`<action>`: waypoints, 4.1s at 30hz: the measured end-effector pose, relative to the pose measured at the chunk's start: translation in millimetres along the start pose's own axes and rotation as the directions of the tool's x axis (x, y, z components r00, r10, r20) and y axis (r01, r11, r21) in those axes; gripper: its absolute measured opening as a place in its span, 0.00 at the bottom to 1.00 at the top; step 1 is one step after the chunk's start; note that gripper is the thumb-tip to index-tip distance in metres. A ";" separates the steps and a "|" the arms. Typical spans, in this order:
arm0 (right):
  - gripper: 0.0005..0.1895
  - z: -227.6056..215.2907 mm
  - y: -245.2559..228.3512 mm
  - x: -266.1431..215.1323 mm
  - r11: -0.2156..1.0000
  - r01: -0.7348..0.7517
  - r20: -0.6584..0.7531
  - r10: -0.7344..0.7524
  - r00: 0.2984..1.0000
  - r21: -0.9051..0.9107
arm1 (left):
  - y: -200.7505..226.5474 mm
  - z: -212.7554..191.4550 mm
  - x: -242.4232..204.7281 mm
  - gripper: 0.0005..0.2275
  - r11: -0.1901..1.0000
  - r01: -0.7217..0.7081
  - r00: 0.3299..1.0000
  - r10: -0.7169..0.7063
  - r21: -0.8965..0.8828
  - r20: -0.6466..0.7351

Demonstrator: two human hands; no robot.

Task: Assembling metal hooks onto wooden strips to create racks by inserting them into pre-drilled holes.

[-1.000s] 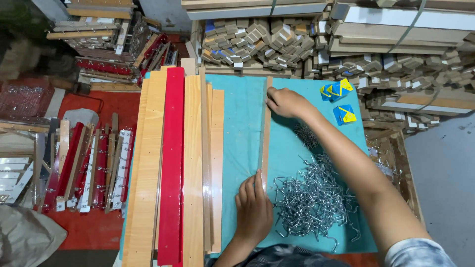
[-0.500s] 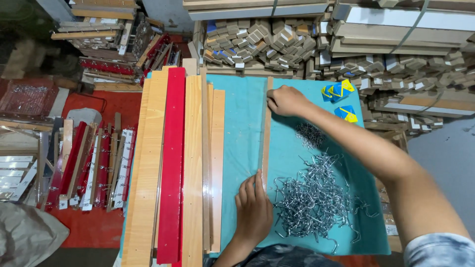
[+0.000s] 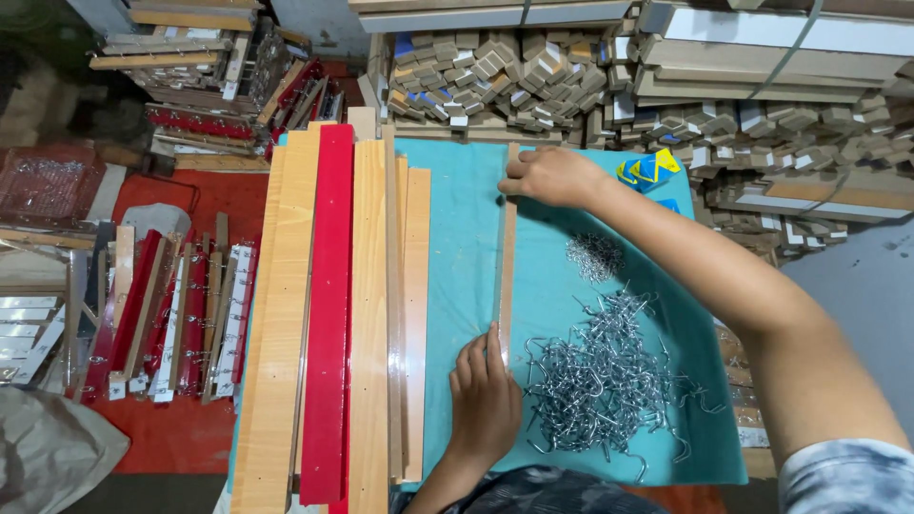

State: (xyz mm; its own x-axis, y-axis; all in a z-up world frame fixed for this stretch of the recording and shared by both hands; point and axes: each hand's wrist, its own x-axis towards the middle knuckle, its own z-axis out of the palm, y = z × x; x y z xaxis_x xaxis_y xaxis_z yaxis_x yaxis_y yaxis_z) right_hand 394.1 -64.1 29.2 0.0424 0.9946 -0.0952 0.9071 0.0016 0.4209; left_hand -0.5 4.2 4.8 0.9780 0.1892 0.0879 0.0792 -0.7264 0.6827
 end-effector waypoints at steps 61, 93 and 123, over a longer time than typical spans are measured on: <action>0.18 -15.3 -36.5 25.6 0.276 -0.710 0.454 0.608 0.651 0.648 | 0.3 -2.0 0.2 0.27 1.000 -0.007 1.000 0.007 0.012 0.013; 0.11 66.2 -47.3 -65.3 0.351 -0.567 -0.070 0.887 0.457 0.745 | -11.2 13.1 33.6 0.25 0.973 -0.041 0.977 0.086 0.228 -0.193; 0.04 22.5 -68.4 -30.3 0.243 -0.353 -0.028 0.856 0.517 0.904 | -22.6 -8.7 -31.2 0.35 0.987 -0.154 0.987 0.152 -0.053 -0.053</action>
State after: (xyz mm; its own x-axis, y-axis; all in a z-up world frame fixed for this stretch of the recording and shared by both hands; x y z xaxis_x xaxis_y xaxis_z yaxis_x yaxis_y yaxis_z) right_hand 340.2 -96.7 -17.0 0.7863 0.5181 0.3365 0.5837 -0.4445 -0.6795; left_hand -34.5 20.4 -7.0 0.9670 0.1119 0.2290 -0.0832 -0.7107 0.6986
